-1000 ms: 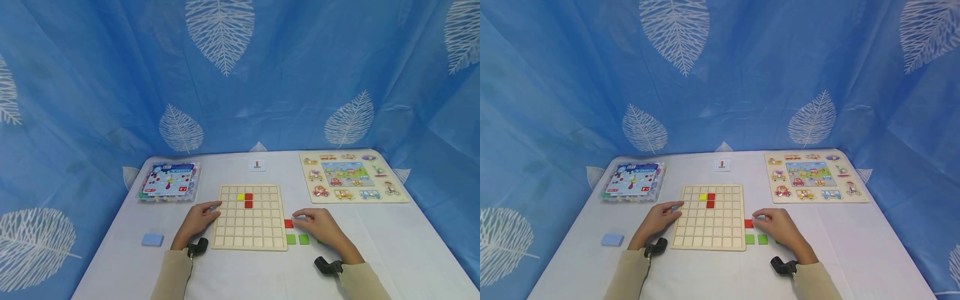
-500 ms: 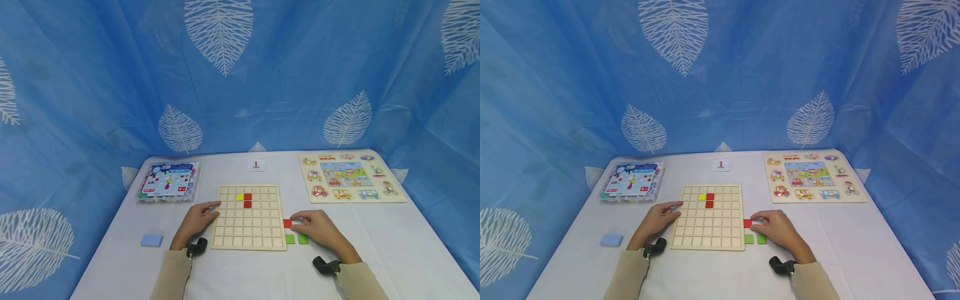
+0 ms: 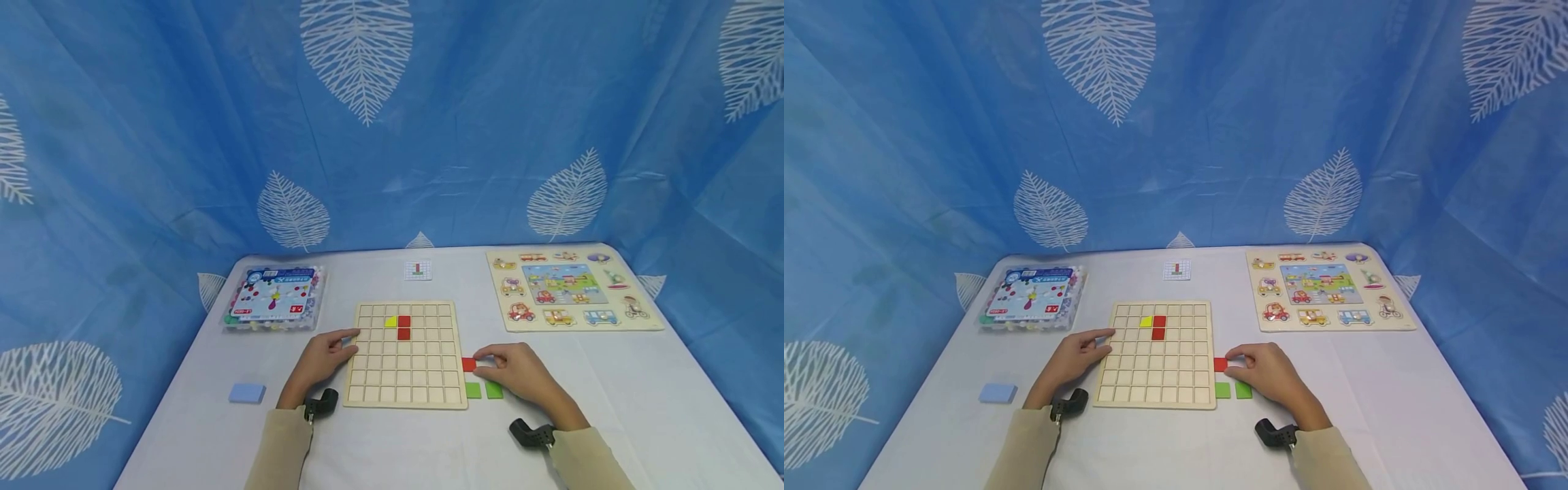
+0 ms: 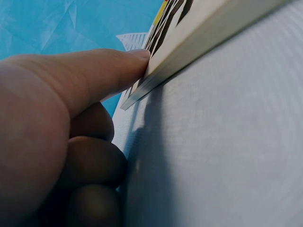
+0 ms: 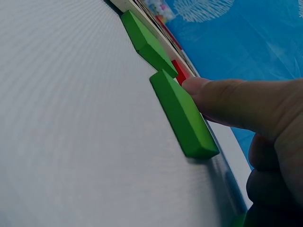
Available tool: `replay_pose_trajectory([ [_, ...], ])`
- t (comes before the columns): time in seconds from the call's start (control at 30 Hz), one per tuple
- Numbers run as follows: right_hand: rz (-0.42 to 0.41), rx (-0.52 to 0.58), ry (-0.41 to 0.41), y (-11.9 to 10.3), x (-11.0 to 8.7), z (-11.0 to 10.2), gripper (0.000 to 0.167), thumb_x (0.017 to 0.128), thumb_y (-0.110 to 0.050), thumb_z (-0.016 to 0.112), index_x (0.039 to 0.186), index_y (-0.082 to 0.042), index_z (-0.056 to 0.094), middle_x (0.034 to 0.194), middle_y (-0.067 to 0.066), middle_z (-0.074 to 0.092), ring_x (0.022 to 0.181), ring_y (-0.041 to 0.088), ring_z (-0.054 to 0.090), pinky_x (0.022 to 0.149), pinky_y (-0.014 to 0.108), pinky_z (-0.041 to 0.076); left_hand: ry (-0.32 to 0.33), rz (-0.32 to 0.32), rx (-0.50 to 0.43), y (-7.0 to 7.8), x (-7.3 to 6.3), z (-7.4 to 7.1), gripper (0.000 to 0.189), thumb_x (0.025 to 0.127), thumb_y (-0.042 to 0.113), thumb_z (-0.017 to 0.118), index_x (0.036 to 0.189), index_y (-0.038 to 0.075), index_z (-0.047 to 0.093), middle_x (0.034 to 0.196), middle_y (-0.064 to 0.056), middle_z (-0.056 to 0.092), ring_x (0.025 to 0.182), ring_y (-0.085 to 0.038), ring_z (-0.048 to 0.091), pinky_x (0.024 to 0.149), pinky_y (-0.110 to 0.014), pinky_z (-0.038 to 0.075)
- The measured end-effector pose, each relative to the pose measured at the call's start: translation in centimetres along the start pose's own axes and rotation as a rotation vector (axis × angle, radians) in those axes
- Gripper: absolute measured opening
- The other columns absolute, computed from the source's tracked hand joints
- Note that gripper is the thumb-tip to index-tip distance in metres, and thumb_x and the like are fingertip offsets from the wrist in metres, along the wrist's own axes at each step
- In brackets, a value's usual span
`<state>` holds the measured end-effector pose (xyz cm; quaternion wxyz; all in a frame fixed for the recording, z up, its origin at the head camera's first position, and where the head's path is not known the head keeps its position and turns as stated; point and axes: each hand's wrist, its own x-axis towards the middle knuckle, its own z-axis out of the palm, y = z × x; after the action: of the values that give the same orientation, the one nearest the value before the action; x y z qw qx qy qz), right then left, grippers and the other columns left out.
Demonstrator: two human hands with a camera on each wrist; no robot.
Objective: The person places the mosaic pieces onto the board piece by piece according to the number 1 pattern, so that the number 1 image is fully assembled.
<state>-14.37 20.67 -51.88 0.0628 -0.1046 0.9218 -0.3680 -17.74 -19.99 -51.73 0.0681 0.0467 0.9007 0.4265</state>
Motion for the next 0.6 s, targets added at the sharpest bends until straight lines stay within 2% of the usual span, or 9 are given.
replay_pose_trajectory([
  [0.37,0.006,-0.017,-0.002,-0.08,-0.12,0.19,0.027,0.087,-0.034,0.082,0.109,-0.019,0.079,0.056,-0.007,0.043,0.051,0.007,0.037,0.052,0.025,0.031,-0.004,-0.012,-0.014,-0.26,-0.10,0.09,0.035,0.095,0.024,0.075,0.130,0.020,0.072,0.060,0.005,0.037,0.055,-0.013,0.034,0.055,-0.028,0.030],
  [0.6,-0.009,-0.006,0.020,-0.20,-0.18,0.15,0.025,0.088,-0.032,0.082,0.109,-0.018,0.079,0.055,-0.008,0.043,0.051,0.006,0.037,0.053,0.025,0.032,0.001,0.002,-0.012,-0.13,-0.02,0.04,0.036,0.095,0.024,0.075,0.130,0.021,0.072,0.060,0.005,0.038,0.056,-0.013,0.035,0.055,-0.028,0.030],
])
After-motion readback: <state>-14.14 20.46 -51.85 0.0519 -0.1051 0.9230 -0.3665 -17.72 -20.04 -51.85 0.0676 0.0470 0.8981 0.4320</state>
